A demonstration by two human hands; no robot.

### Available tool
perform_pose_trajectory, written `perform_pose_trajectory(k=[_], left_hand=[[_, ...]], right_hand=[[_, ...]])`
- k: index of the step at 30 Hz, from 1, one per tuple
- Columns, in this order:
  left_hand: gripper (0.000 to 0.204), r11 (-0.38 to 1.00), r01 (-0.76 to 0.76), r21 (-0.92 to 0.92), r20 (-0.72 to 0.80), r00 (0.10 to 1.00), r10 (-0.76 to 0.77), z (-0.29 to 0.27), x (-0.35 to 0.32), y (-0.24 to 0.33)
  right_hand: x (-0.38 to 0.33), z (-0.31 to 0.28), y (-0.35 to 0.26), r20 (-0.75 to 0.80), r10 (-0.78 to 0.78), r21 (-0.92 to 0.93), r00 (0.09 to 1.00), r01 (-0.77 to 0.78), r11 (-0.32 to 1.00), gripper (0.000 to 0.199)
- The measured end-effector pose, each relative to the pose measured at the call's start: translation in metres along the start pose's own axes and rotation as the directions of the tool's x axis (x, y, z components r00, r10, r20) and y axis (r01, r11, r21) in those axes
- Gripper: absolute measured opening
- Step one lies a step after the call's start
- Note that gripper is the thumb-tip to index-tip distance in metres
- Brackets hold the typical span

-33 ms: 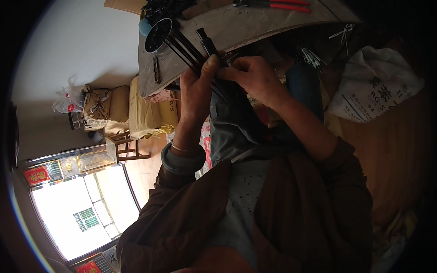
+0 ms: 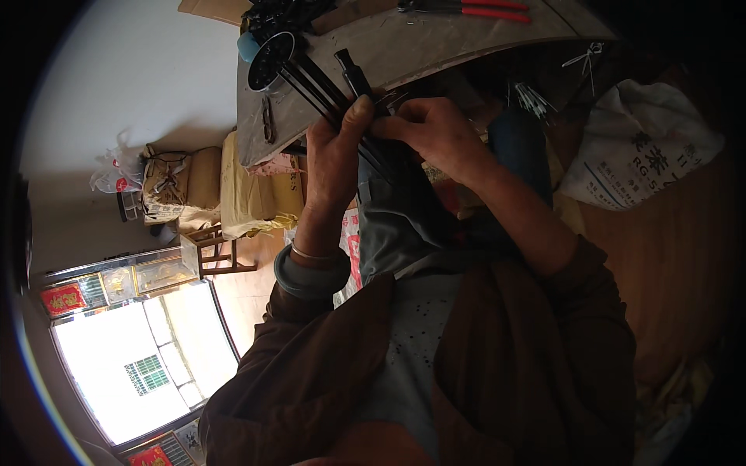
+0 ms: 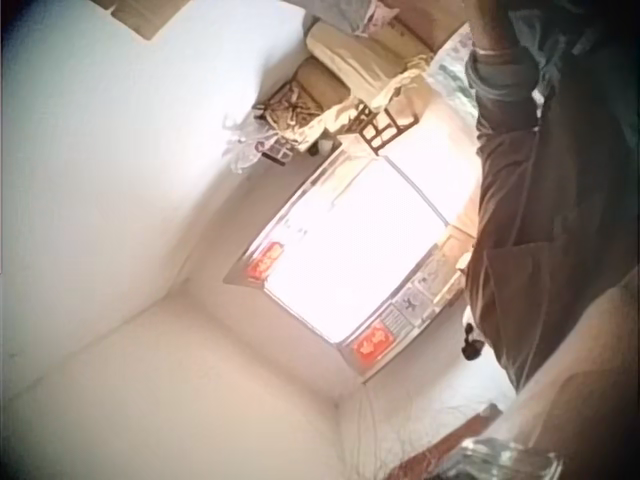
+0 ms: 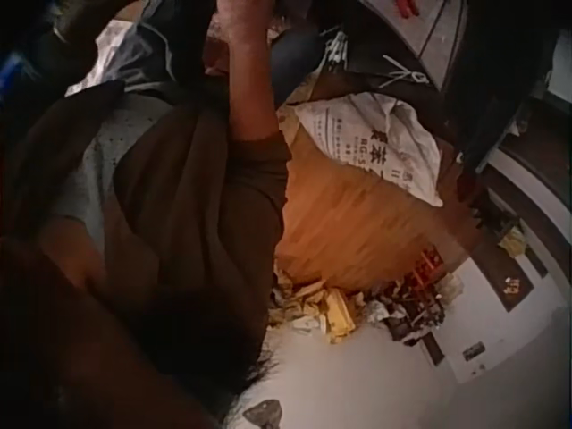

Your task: Assembling black rods with connectors and using wire cutters to trim excess materials.

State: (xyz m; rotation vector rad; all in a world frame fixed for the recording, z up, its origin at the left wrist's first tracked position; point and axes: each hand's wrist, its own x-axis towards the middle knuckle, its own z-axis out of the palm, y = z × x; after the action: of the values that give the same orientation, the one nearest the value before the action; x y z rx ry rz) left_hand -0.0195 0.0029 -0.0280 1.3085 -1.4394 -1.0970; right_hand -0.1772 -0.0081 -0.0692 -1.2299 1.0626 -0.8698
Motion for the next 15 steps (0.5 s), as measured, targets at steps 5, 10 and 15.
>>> perform_pose_trajectory(k=[5,10,15], left_hand=[[0.030,0.965,0.042,-0.258,0.124,0.992,-0.010,0.002,0.003,-0.004],[0.031,0.902,0.051,-0.428,0.090,0.996,-0.013,0.005,0.000,-0.012],[0.032,0.886,0.090,-0.454,0.140,0.990,-0.028,0.005,-0.001,-0.007]], right_hand=[[0.003,-0.007,0.005,0.098,0.094,0.277,0.991,-0.118,0.954,0.035],[0.001,-0.003,0.000,0.070,0.015,0.138,0.997,-0.025,0.990,0.035],[0.007,-0.007,0.006,0.168,0.080,0.310,0.983,-0.130,0.942,0.032]])
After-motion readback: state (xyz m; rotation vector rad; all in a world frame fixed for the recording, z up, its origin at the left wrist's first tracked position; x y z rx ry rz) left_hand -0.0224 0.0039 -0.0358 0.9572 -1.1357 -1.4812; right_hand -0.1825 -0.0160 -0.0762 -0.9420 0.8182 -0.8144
